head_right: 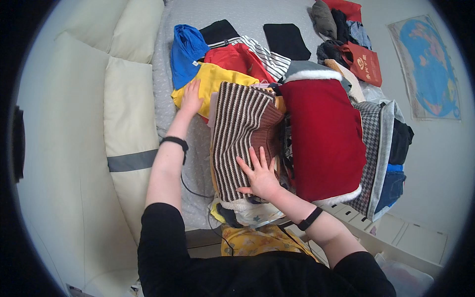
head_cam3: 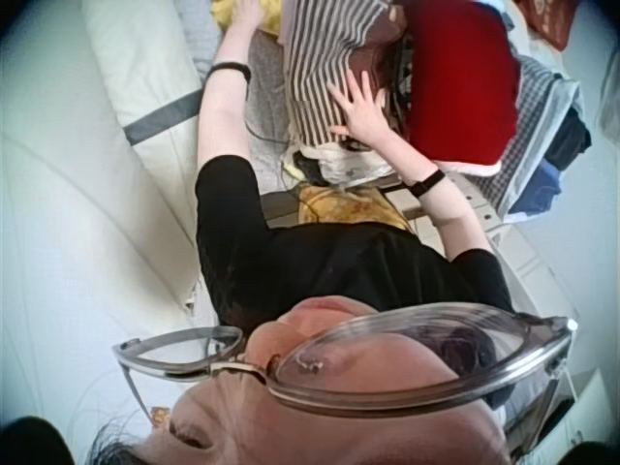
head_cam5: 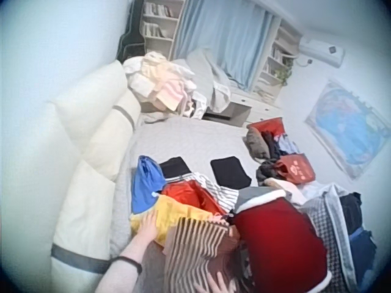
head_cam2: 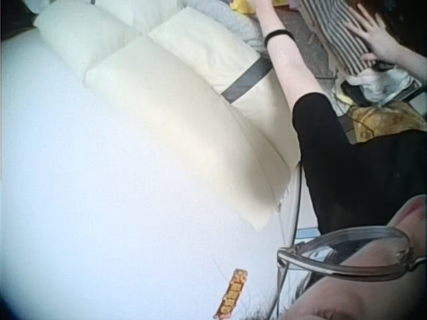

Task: The person picks up items from a pile of clothes by hand, including a grey sweatshirt, a colorful camouflage hoodie, a grey shirt, a blue shirt, black trousers, denim jeans, a yellow shirt, and a white hat, and places them into a storage bin.

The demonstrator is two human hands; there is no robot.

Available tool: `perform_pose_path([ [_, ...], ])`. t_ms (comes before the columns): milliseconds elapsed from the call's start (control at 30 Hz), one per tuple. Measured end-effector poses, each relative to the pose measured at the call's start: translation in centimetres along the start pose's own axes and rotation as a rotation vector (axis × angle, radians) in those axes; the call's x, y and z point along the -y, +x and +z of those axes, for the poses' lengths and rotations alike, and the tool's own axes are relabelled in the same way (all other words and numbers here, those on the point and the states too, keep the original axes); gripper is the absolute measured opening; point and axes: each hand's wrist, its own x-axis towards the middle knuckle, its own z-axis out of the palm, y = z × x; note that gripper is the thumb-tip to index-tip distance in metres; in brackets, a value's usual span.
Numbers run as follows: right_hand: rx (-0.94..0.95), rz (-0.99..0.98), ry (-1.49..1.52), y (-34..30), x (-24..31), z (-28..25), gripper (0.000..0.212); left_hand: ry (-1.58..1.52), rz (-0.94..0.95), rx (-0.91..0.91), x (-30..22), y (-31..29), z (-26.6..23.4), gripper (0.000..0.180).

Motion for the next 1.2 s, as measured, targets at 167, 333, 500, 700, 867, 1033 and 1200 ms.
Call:
perform_pose_path([
  [167, -0.038, -0.015, 0.002, 0.1, -0.5, 1.1, 0.098, 0.251, 0.175, 0.185, -3.0, 6.1, -1.0, 0.071],
  [333, -0.053, -0.025, 0.029, 0.0, -0.7, 1.4, 0.096, 0.515, 0.385, 0.309, -4.7, 8.3, 0.4, 0.094],
  [500, -0.081, -0.02, 0.023, -0.1, -1.2, 2.3, 0.095, 0.554, 0.422, 0.361, -5.7, 9.1, 0.2, 0.089],
  [700, -0.082, -0.009, -0.001, 0.0, -0.9, 1.7, 0.095, 0.268, 0.15, 0.144, -2.0, 3.2, -1.6, 0.026],
  [867, -0.093, 0.012, 0.001, -0.3, -0.9, 1.5, 0.096, 0.239, 0.007, 0.147, -1.2, -4.5, -4.4, 0.03],
  [1033, -0.076, 0.017, 0.015, -0.4, -0.5, 1.4, 0.096, 0.255, -0.163, 0.121, -2.1, -11.8, -8.8, 0.033],
  [1200, -0.117, 0.026, -0.003, -0.6, 0.0, 1.0, 0.097, 0.248, -0.252, 0.095, -3.5, -17.6, -13.6, 0.036],
])
